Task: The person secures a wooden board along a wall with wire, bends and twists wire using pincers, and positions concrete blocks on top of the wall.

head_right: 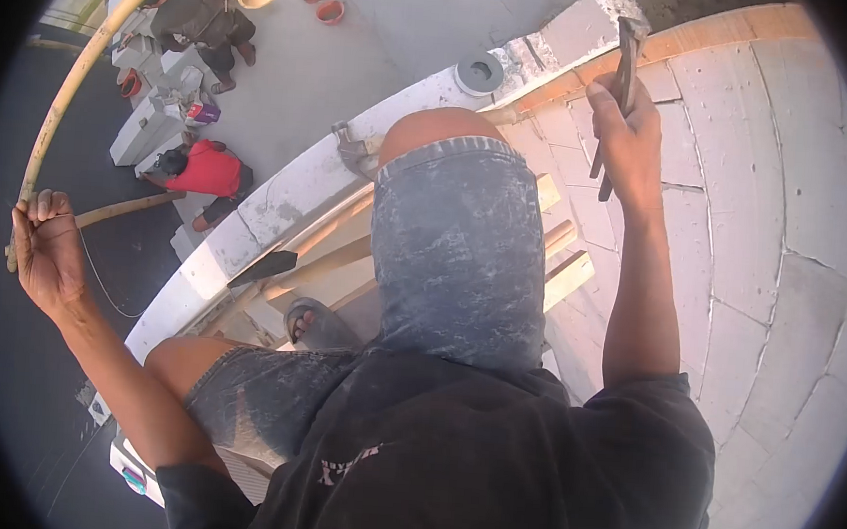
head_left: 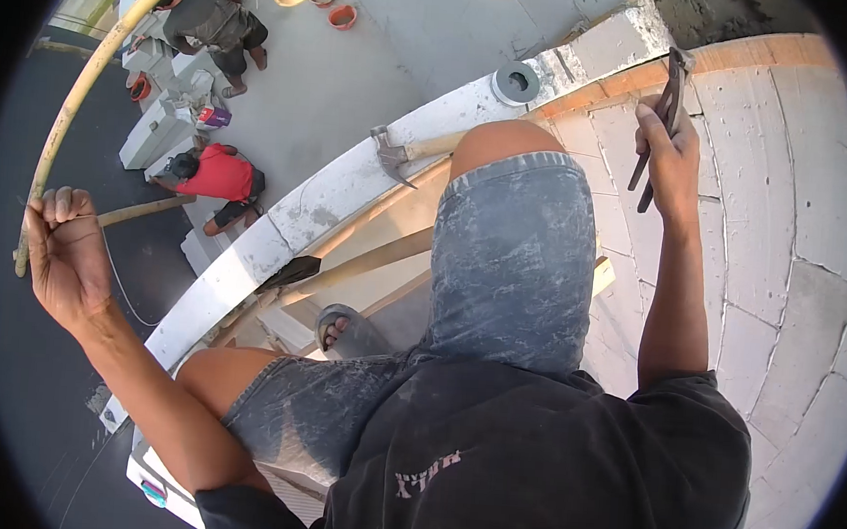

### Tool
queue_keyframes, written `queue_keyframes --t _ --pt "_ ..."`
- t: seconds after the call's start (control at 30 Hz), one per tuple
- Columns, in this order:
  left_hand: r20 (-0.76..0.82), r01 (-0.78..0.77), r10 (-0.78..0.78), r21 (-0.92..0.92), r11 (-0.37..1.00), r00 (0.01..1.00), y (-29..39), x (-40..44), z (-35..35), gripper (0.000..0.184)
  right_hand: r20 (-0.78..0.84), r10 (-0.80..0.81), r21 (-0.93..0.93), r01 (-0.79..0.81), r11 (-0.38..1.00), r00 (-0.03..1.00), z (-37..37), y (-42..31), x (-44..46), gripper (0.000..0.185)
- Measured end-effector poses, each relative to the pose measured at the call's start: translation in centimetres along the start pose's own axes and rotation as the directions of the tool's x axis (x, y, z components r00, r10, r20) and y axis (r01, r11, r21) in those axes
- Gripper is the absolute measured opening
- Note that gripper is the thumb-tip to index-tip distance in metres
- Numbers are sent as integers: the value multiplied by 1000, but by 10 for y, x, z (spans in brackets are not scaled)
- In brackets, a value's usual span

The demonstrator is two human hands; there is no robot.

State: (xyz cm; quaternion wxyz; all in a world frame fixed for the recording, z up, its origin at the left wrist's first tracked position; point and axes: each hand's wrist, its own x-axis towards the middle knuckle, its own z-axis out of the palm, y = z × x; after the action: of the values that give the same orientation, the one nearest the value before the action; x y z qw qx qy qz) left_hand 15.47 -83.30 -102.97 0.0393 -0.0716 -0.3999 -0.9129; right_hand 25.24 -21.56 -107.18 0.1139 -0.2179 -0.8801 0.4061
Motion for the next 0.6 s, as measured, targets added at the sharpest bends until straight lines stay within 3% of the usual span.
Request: queue_keyframes --t 0.03,0.07,0.1,0.2,0.3,0.37,0.5,0.6 --pt "-15 21 -21 25 999 1000 6 -2 -10 14 45 106 -23 -105 994 993 -1 50 -18 30" --pt "-23 52 -51 41 998 998 8 0 -18 12 43 239 -184 -228 956 970 0 87 -40 33" --pt "-43 59 -57 31 998 997 11 0 -27 11 6 259 -258 -249 933 966 5 131 -68 33" --pt "-133 49 -41 55 997 990 16 3 -49 9 48 609 -409 -540 735 792 20 203 -149 34" --pt "-133 130 -123 44 991 983 24 8 -61 10 88 609 -392 -535 748 788 38 242 -210 33" --pt "-205 72 -47 116 991 978 22 10 -64 9 126 605 -400 -518 756 786 45 257 -227 35" --pt "-250 55 -13 161 985 968 21 12 -64 10 170 529 -385 -438 813 832 60 271 -223 49" --pt "-269 48 5 190 981 963 20 9 -60 11 172 478 -408 -380 830 861 69 280 -206 48"
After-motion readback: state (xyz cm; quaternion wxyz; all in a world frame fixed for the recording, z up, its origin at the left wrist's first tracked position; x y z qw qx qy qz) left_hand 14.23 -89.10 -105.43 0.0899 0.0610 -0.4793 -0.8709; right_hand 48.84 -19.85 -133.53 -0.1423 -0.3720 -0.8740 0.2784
